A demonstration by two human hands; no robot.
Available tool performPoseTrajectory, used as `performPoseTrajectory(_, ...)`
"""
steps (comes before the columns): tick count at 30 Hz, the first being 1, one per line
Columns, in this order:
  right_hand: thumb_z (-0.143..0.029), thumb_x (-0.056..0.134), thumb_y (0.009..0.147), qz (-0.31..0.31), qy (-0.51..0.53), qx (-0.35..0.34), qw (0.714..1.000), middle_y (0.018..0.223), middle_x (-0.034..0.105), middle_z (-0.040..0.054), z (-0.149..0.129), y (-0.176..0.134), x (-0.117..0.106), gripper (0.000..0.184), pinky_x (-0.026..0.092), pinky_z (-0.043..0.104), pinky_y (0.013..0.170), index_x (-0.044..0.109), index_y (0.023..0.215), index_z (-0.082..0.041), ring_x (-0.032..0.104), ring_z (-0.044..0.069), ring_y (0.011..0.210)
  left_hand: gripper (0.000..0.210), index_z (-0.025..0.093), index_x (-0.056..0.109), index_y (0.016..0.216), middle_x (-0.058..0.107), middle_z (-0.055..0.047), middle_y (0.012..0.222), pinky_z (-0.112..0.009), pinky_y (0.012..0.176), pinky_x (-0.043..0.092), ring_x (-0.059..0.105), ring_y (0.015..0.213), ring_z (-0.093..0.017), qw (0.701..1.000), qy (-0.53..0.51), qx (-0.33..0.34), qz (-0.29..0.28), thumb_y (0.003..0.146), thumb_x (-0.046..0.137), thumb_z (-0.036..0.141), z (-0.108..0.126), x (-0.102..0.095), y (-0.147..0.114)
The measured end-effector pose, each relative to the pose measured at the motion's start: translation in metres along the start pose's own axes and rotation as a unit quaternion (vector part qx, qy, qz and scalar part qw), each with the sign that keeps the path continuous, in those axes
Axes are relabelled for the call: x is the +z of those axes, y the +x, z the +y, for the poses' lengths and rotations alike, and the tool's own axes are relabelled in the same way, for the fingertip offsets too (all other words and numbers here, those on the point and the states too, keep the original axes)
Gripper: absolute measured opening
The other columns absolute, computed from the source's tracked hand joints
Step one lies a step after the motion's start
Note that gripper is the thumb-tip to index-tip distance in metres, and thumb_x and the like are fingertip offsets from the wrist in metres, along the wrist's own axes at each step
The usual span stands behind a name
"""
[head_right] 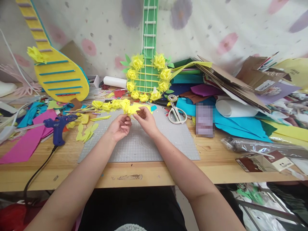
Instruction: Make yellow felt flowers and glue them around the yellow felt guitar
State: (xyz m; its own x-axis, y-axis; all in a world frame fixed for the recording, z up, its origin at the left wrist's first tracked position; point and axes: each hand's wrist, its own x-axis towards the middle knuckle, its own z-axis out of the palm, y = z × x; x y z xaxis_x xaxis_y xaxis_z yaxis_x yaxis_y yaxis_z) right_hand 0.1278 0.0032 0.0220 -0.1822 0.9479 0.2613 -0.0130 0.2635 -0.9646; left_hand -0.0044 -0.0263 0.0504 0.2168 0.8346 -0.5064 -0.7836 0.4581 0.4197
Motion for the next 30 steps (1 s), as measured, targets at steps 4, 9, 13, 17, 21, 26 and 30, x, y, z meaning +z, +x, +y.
performPoseTrajectory(4,-0.041,0.067,0.062,-0.004,0.072,0.029,0.997,0.082,0.058,-0.0006,-0.001,-0.001,0.003,0.041,0.046,0.031,0.075,0.040,0.088,-0.024,0.059,0.014,0.077,0.006,0.012,0.051,0.070,0.048,0.004,0.055,-0.006,0.028,0.023,0.040,0.039,0.000,0.999,0.019,0.028,0.039,0.075,0.053,0.010,-0.003,0.000,0.004)
performPoseTrajectory(9,-0.035,0.070,0.062,-0.007,0.161,0.063,0.985,0.079,0.059,-0.0032,-0.005,-0.004,0.003,0.041,0.046,0.029,0.074,0.041,0.090,-0.024,0.059,0.011,0.073,0.007,0.013,0.050,0.070,0.045,0.005,0.052,-0.006,0.028,0.022,0.040,0.038,0.000,0.998,0.036,0.039,0.040,0.074,0.054,0.009,-0.006,0.001,0.005)
performPoseTrajectory(13,-0.032,0.070,0.060,0.006,0.199,0.098,0.975,0.078,0.059,-0.0049,-0.005,-0.003,0.002,0.042,0.047,0.028,0.071,0.042,0.090,-0.025,0.059,0.010,0.070,0.011,0.013,0.049,0.067,0.040,0.007,0.049,-0.007,0.028,0.021,0.035,0.036,0.001,0.994,0.068,0.077,0.045,0.072,0.057,0.010,-0.010,0.000,0.008)
performPoseTrajectory(17,-0.029,0.070,0.058,0.015,0.222,0.125,0.967,0.074,0.058,-0.0066,-0.007,-0.002,0.000,0.041,0.047,0.027,0.067,0.043,0.088,-0.024,0.059,0.010,0.066,0.012,0.014,0.049,0.066,0.038,0.008,0.048,-0.008,0.029,0.021,0.033,0.035,0.001,0.992,0.077,0.099,0.034,0.071,0.060,0.012,-0.015,-0.002,0.011)
performPoseTrajectory(21,-0.026,0.069,0.058,0.017,0.252,0.148,0.956,0.073,0.059,-0.0069,-0.011,-0.003,0.000,0.039,0.046,0.026,0.066,0.044,0.088,-0.024,0.058,0.009,0.064,0.014,0.014,0.049,0.066,0.040,0.008,0.049,-0.008,0.031,0.022,0.035,0.037,0.001,0.991,0.081,0.103,0.017,0.067,0.064,0.014,-0.016,-0.001,0.011)
performPoseTrajectory(26,-0.022,0.069,0.058,0.018,0.287,0.164,0.944,0.073,0.059,-0.0067,-0.016,-0.003,-0.001,0.038,0.046,0.026,0.067,0.045,0.087,-0.024,0.059,0.010,0.066,0.012,0.013,0.051,0.068,0.044,0.007,0.053,-0.008,0.031,0.024,0.037,0.038,0.001,0.994,0.078,0.081,0.011,0.067,0.062,0.014,-0.014,0.000,0.008)
performPoseTrajectory(30,-0.021,0.069,0.057,0.017,0.312,0.171,0.934,0.071,0.059,-0.0064,-0.016,-0.003,-0.003,0.038,0.045,0.025,0.068,0.046,0.088,-0.023,0.058,0.009,0.066,0.010,0.013,0.051,0.067,0.045,0.006,0.053,-0.008,0.032,0.025,0.038,0.039,0.000,0.996,0.077,0.055,0.003,0.067,0.061,0.012,-0.012,-0.001,0.006)
